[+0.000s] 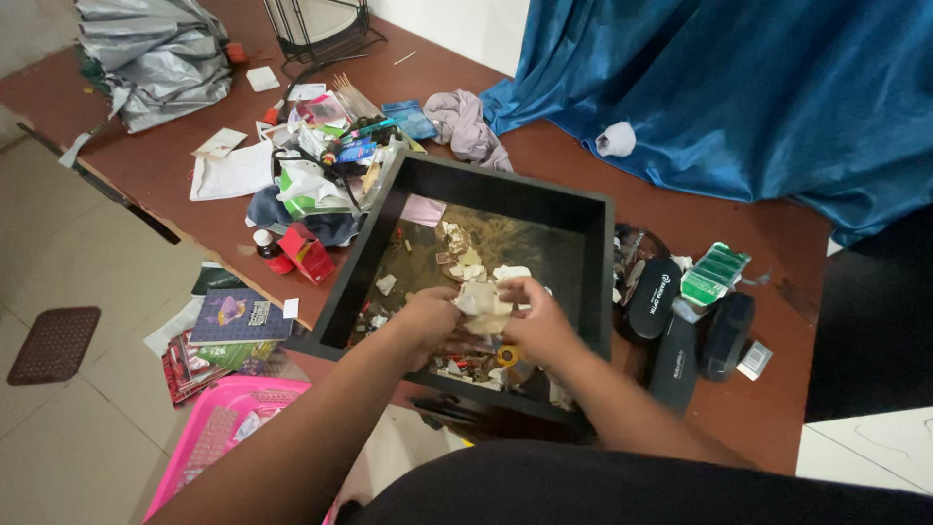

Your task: The person sorts small items from a drawer into a pink basket, handling pieces of paper, plastic, and miscellaneous debris one at a time. The person then wipes the inside of the drawer with a cloth.

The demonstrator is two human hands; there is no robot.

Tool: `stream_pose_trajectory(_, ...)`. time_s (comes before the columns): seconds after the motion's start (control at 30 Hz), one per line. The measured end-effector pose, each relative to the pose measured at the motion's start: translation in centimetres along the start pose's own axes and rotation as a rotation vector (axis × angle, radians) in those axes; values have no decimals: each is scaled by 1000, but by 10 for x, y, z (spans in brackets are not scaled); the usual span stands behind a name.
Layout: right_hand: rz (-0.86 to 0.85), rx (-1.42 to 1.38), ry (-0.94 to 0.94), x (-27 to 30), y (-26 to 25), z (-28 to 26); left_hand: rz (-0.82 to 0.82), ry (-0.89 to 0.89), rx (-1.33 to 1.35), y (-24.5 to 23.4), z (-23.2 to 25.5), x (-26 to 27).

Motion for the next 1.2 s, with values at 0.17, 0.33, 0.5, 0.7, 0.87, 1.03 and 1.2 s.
stream_pose_trajectory(0.17,-305,-258,287,-5,-4,-6,-23,73,-109,-1,-5,1)
stream_pose_trajectory(0.33,-157,-258,346,0,6,-6,-5,-101,162,-5,6,11)
stream_pose_trajectory(0.5,-126,-291,449,-9,11,6,-176,154,143,-11,-4,3)
stream_pose_trajectory(0.7,-89,-405,431,-30,14,27,129,230,-73,-5,-8,4)
stream_pose_trajectory(0.87,-69,-451,373,-37,15,19,71,36,37,-5,9,19)
stream_pose_trajectory(1.03,-290,-205,275,-84,15,15,366,439,-420,-24,14,25)
stream_pose_trajectory(1.2,-132,240,-107,-208,30,34,558,875,-881,-50,12,43)
Point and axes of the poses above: each hand's wrist, its own x-axis away from the middle knuckle, its own y-axis out of the palm, z = x × y, the point moved 1 cm from there along -x, towards the middle knuckle, and after that the axes turned 12 degrees about z, right-handed, at the moved point
